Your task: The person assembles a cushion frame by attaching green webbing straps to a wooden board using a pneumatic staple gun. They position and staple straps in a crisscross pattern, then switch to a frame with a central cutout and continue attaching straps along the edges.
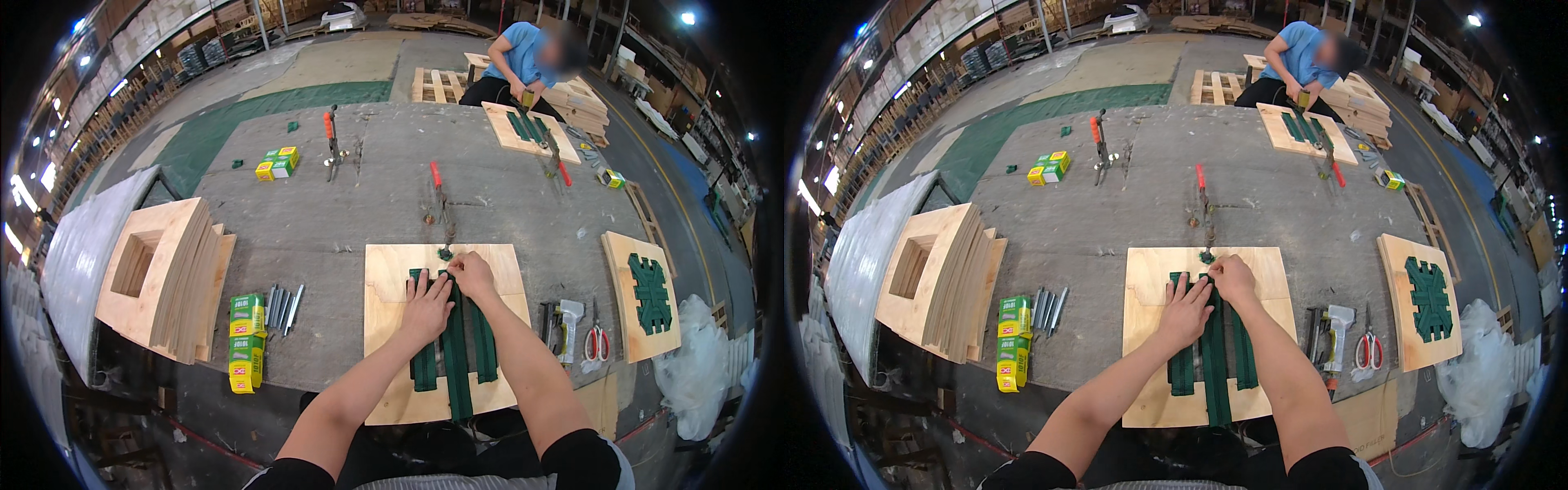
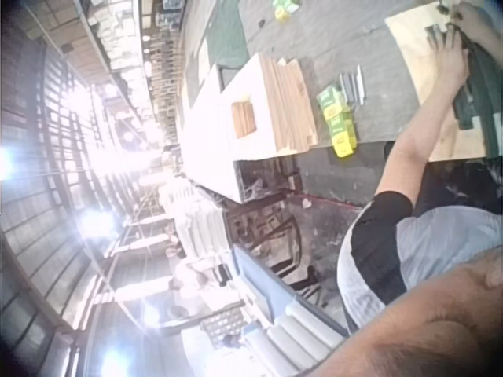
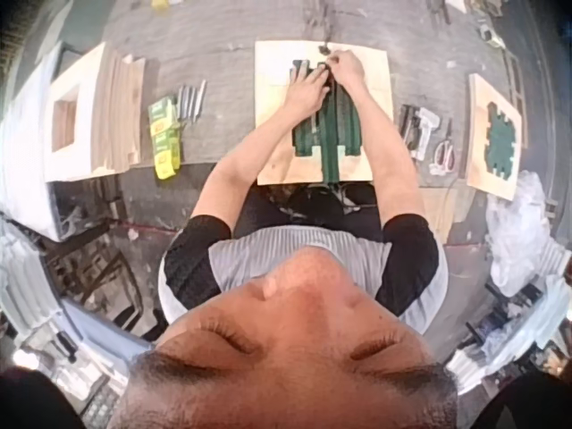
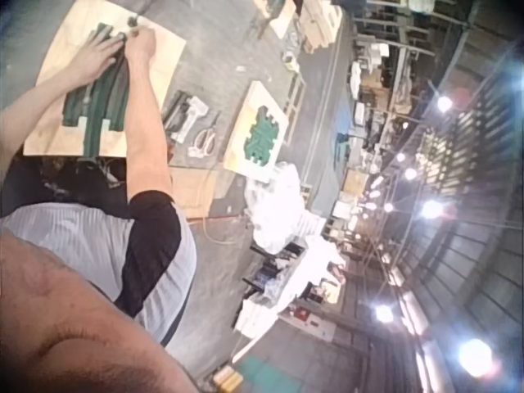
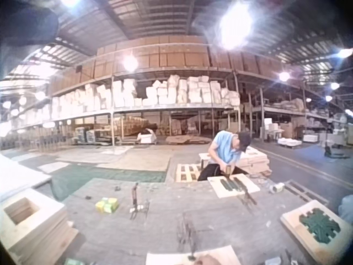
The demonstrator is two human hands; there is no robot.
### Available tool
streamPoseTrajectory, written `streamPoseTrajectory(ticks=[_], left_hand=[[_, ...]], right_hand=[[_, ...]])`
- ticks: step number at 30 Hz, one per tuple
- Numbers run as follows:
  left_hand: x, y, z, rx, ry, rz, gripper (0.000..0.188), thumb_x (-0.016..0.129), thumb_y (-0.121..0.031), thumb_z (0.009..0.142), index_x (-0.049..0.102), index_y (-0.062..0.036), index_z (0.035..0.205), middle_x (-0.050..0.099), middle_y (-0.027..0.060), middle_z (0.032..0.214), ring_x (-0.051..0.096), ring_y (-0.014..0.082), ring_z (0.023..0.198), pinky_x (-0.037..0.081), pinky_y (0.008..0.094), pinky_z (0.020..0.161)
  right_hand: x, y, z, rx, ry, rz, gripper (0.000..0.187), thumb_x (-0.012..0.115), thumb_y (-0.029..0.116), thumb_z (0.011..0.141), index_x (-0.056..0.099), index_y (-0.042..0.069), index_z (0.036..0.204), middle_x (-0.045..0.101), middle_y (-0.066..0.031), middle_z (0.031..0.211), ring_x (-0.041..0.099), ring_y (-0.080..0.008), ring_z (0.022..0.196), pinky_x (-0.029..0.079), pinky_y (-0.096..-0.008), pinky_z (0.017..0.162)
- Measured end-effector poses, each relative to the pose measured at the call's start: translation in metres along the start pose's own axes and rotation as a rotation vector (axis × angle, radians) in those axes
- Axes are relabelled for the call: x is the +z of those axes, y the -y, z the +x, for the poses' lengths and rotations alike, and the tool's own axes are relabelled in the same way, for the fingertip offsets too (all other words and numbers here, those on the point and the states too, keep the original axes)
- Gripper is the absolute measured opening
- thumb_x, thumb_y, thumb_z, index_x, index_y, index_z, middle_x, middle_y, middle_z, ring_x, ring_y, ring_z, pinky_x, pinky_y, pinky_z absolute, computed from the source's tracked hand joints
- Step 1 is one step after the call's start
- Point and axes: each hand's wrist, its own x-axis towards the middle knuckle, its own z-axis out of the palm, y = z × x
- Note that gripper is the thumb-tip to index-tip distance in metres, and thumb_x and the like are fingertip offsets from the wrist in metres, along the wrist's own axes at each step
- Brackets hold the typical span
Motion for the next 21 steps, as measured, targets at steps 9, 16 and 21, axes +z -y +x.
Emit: streamPoseTrajectory(ticks=[9, 16, 21], left_hand=[[0.01, -0.011, 0.018, 0.041, 0.047, 0.086, 0.056, 0.051, -0.038, 0.105, 0.047, -0.0131, 0.155, 0.042, 0.0038, 0.164, 0.03, 0.0407, 0.153, 0.018, 0.0619, 0.126], [0.007, 0.002, 0.005, -0.048, 0.064, 0.069, 0.055, 0.05, -0.038, 0.105, 0.046, -0.0148, 0.155, 0.04, 0.0032, 0.164, 0.027, 0.041, 0.155, 0.012, 0.062, 0.127], [0.007, -0.004, 0.009, -0.037, 0.073, 0.099, 0.056, 0.053, -0.039, 0.104, 0.047, -0.0161, 0.155, 0.04, 0.0013, 0.165, 0.028, 0.0409, 0.154, 0.016, 0.0646, 0.126]], right_hand=[[-0.016, -0.043, 0.01, -0.103, -0.08, 0.491, 0.02, 0.073, 0.019, 0.093, 0.074, 0.006, 0.108, 0.071, -0.0068, 0.093, 0.069, -0.0194, 0.081, 0.056, -0.0355, 0.072], [-0.092, -0.143, -0.111, 0.12, -0.571, 0.452, 0.021, 0.072, 0.016, 0.095, 0.073, -0.002, 0.106, 0.074, -0.0089, 0.095, 0.069, -0.019, 0.082, 0.056, -0.0341, 0.077], [-0.129, -0.21, -0.188, 0.568, -0.379, -0.071, 0.037, 0.081, 0.031, 0.088, 0.075, 0.0, 0.108, 0.078, -0.0166, 0.103, 0.075, -0.0316, 0.092, 0.058, -0.0402, 0.086]])
